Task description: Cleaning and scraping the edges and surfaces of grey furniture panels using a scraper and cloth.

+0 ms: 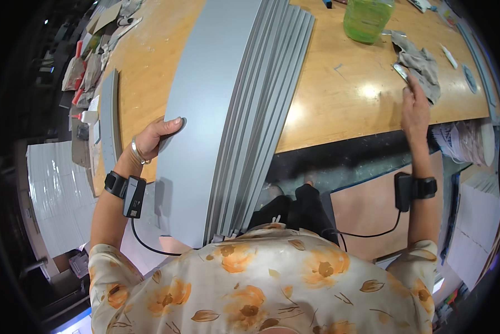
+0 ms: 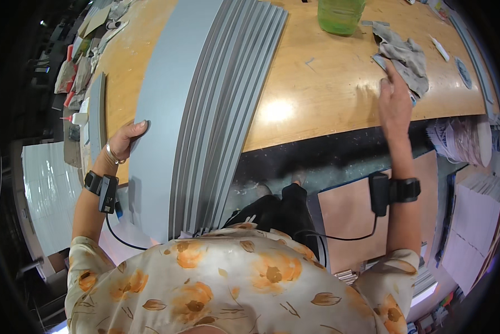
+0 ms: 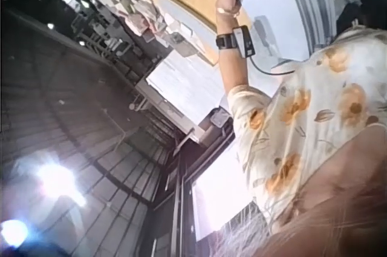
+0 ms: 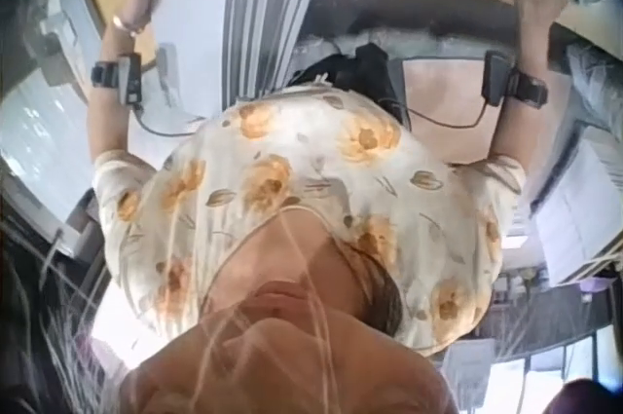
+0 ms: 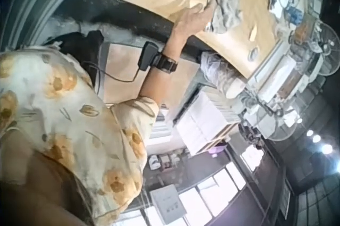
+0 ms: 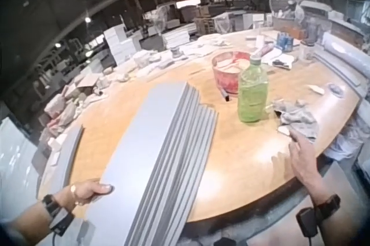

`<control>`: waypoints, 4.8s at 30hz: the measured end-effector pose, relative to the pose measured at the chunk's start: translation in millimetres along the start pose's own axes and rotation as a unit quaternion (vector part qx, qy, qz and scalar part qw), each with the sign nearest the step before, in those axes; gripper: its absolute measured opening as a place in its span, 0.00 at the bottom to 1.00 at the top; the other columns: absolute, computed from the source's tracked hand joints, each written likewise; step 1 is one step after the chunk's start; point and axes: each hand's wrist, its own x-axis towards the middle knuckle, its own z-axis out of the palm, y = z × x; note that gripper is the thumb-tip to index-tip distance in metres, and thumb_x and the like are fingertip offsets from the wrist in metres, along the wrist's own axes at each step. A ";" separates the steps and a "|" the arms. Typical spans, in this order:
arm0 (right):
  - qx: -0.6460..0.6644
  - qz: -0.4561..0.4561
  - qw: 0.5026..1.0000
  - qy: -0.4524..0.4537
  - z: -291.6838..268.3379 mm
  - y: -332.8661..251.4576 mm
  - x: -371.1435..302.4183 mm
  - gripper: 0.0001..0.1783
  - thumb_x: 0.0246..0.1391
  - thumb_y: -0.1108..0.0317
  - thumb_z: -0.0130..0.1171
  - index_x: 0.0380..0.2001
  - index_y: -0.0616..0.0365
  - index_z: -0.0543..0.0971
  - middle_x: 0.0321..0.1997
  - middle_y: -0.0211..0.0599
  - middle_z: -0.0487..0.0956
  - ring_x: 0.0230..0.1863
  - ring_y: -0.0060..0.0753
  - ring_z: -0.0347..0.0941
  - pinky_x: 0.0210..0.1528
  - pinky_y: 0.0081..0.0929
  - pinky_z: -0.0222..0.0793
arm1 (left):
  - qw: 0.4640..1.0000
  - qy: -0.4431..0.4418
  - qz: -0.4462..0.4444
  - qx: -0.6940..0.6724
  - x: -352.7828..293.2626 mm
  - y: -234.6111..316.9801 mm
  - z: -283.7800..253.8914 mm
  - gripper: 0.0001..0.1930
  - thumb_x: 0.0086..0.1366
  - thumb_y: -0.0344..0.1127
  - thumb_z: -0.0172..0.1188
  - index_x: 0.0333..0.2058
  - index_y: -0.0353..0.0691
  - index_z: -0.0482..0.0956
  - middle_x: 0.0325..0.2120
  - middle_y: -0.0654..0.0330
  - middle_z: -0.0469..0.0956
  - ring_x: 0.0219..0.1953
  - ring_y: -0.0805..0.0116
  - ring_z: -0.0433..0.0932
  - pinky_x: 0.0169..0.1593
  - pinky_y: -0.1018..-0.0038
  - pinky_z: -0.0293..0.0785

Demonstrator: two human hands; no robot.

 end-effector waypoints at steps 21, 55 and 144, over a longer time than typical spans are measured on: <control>0.185 0.182 0.951 -0.167 17.4 -75.8 -51.3 0.19 0.60 0.66 0.45 0.52 0.62 0.66 0.31 0.37 0.76 0.24 0.23 0.73 0.24 0.20 0.69 | 0.922 0.199 0.091 0.320 -30.4 15.9 33.6 0.49 0.44 0.51 0.72 0.58 0.29 0.56 0.47 0.49 0.70 0.50 0.60 0.69 0.56 0.70 0.63; 0.337 0.318 0.849 -0.254 71.6 -207.1 -249.2 0.25 0.57 0.71 0.48 0.58 0.60 0.63 0.30 0.33 0.75 0.26 0.23 0.68 0.32 0.23 0.67 | 0.993 0.013 0.081 -0.082 -25.4 -63.4 -15.2 0.23 0.61 0.48 0.50 0.40 0.29 0.74 0.31 0.51 0.79 0.29 0.65 0.80 0.33 0.76 0.78; 0.179 -0.156 0.949 -0.210 73.0 -269.0 -162.5 0.34 0.44 0.69 0.63 0.57 0.52 0.64 0.58 0.54 0.65 0.32 0.40 0.77 0.27 0.26 0.74 | 0.993 -0.065 0.089 0.047 -16.1 -16.2 -16.2 0.32 0.62 0.58 0.50 0.54 0.36 0.65 0.50 0.57 0.70 0.49 0.67 0.70 0.51 0.69 0.68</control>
